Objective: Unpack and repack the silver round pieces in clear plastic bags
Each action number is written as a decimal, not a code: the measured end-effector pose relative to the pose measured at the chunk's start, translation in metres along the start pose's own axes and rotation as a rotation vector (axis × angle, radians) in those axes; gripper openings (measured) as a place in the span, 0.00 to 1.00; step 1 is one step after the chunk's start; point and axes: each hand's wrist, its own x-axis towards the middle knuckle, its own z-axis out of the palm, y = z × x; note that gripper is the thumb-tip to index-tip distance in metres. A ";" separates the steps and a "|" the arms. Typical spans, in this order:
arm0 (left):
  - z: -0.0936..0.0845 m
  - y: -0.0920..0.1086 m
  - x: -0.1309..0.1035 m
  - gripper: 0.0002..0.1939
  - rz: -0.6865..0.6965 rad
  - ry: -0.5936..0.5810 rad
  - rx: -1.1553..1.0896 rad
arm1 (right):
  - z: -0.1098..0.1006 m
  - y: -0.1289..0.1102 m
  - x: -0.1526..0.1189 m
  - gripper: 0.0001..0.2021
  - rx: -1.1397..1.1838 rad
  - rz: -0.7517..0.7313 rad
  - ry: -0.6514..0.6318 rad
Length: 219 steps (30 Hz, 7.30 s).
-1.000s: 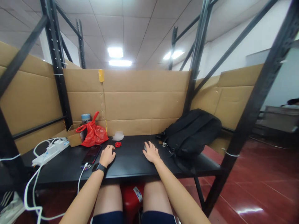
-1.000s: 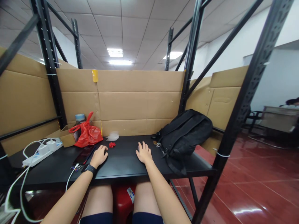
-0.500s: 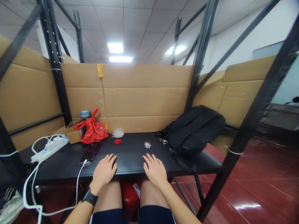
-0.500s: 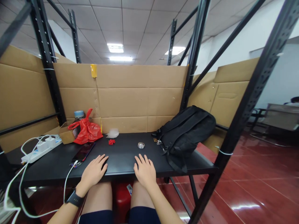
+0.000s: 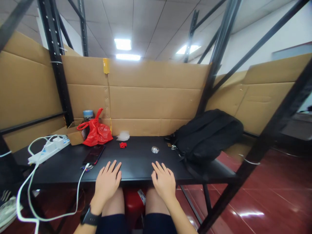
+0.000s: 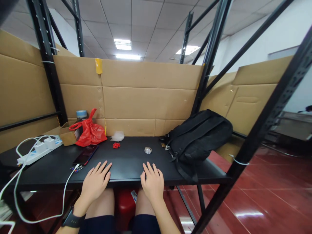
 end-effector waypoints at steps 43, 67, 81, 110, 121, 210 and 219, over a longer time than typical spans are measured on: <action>0.002 0.008 0.004 0.24 -0.044 -0.002 -0.040 | -0.012 -0.004 0.004 0.21 0.044 0.066 -0.117; 0.044 -0.063 0.222 0.07 0.406 -0.166 -0.206 | 0.074 0.095 0.214 0.19 0.372 -0.098 -0.583; 0.050 -0.061 0.220 0.08 0.400 -0.177 -0.268 | 0.113 0.107 0.226 0.16 0.589 -0.015 -0.497; 0.056 -0.063 0.221 0.06 0.411 -0.120 -0.240 | 0.103 0.101 0.228 0.11 0.666 -0.022 -0.380; 0.028 -0.022 0.208 0.07 0.344 0.085 -0.502 | 0.073 0.033 0.213 0.16 1.018 -0.075 -0.326; 0.071 -0.060 0.216 0.16 0.301 -0.025 -0.387 | 0.105 0.088 0.224 0.07 0.426 -0.094 -0.439; 0.080 -0.051 0.219 0.09 0.275 -0.014 -0.401 | 0.104 0.092 0.226 0.06 0.452 -0.077 -0.389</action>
